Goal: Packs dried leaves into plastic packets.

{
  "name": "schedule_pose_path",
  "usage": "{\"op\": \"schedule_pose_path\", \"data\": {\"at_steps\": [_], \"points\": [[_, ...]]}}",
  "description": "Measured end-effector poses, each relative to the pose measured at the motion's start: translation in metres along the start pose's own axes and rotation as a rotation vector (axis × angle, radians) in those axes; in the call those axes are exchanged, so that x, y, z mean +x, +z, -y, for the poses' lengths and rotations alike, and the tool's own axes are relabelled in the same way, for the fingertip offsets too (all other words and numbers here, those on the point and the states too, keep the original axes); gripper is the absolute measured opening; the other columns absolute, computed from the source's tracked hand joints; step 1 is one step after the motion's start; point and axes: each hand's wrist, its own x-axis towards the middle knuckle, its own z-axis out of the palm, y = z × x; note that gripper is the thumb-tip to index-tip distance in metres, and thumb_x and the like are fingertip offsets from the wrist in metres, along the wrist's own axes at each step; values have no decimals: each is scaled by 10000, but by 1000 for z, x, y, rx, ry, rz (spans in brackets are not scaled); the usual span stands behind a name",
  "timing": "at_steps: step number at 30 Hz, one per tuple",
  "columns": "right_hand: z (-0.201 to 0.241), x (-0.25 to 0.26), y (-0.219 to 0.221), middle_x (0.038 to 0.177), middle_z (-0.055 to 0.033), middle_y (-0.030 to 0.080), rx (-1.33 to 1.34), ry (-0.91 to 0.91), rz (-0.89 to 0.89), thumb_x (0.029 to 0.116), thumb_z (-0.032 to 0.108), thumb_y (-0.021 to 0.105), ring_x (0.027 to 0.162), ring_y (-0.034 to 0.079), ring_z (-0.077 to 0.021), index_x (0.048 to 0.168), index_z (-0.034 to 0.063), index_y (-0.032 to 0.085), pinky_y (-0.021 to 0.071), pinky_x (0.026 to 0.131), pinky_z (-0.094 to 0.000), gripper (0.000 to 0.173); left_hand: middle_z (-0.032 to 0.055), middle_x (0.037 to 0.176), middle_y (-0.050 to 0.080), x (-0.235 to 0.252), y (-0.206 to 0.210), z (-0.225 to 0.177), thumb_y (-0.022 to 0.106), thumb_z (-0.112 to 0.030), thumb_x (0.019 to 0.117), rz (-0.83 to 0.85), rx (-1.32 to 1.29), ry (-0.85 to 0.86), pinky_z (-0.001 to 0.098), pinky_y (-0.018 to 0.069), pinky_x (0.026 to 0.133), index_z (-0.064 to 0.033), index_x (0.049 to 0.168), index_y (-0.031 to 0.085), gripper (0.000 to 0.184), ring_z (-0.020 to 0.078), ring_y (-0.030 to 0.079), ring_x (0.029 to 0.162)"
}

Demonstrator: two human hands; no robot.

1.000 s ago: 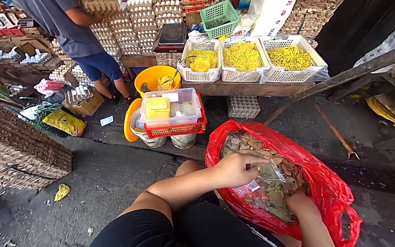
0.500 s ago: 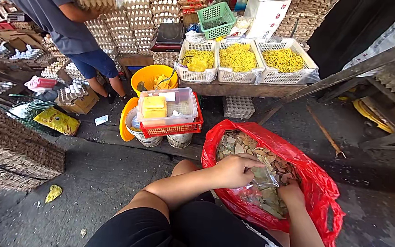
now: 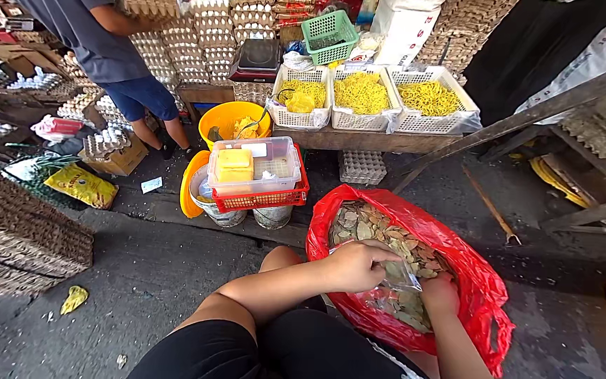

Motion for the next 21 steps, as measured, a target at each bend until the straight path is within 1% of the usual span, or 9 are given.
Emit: {"op": "schedule_pose_path", "data": {"at_steps": [1, 3, 5, 7, 9, 11, 13, 16, 21], "points": [[1, 2, 2, 1433, -345, 509, -19, -4, 6, 1053, 227, 524, 1311, 558, -466, 1505, -70, 369, 476, 1052, -592, 563, 206, 1343, 643, 0, 2, 2, 492, 69, 935, 7, 6, -2, 378, 520, 998, 13, 1284, 689, 404, 266, 647, 1193], [2, 7, 2, 1426, -340, 521, -56, -4, 29, 1038, 241, 553, 1312, 561, -460, 1503, -68, 374, 476, 1056, -588, 586, 201, 1339, 645, 1, 4, 3, 491, 63, 933, 24, 16, -4, 376, 523, 990, 7, 1284, 690, 407, 261, 653, 1173], [-2, 10, 0, 1369, -334, 577, -42, -23, 22, 1018, 249, 598, 1287, 582, -462, 1450, -73, 458, 473, 1047, -609, 557, 204, 1338, 645, 0, 6, 1, 496, 66, 930, 24, 9, 2, 382, 522, 993, 9, 1281, 691, 406, 264, 651, 1181], [-3, 4, -7, 1343, -332, 598, 1, -36, 14, 1020, 187, 583, 1279, 583, -477, 1406, -62, 527, 465, 1038, -637, 462, 202, 1341, 645, 0, 5, 0, 497, 68, 930, 17, 5, 8, 389, 522, 1000, 6, 1281, 692, 406, 268, 650, 1190], [-3, -4, -12, 1293, -332, 626, 8, -50, -13, 1014, 147, 574, 1230, 612, -489, 1360, -39, 582, 486, 992, -660, 393, 199, 1340, 647, 2, 4, 1, 491, 69, 929, 9, 0, 4, 385, 525, 988, 6, 1277, 694, 408, 265, 654, 1178], [-5, -9, -13, 1277, -335, 632, -7, -44, -11, 1012, 142, 571, 1207, 624, -494, 1335, -35, 602, 496, 969, -668, 370, 197, 1348, 643, 3, 4, 3, 487, 64, 934, 17, -3, -12, 381, 522, 995, 5, 1286, 689, 410, 260, 650, 1191], [-6, -9, -18, 1278, -329, 635, -17, -27, 9, 1013, 144, 576, 1215, 620, -491, 1314, -37, 615, 492, 976, -667, 354, 199, 1351, 640, 5, 5, 3, 486, 61, 936, 24, -2, -20, 380, 521, 997, 5, 1294, 684, 414, 258, 648, 1192], [-9, -14, -33, 1243, -352, 640, -33, -72, 8, 1006, 138, 593, 1195, 615, -526, 1266, -50, 639, 484, 951, -700, 324, 202, 1340, 645, 6, 5, 1, 491, 64, 931, 24, 5, -14, 374, 525, 981, 6, 1287, 689, 412, 261, 654, 1171], [-1, -19, -63, 1248, -344, 641, -162, -99, 52, 982, 115, 606, 1193, 611, -531, 1249, -8, 664, 482, 926, -719, 300, 205, 1322, 653, 6, 2, 2, 494, 74, 920, -19, -9, 4, 364, 531, 966, 12, 1277, 693, 414, 255, 659, 1156]]}}
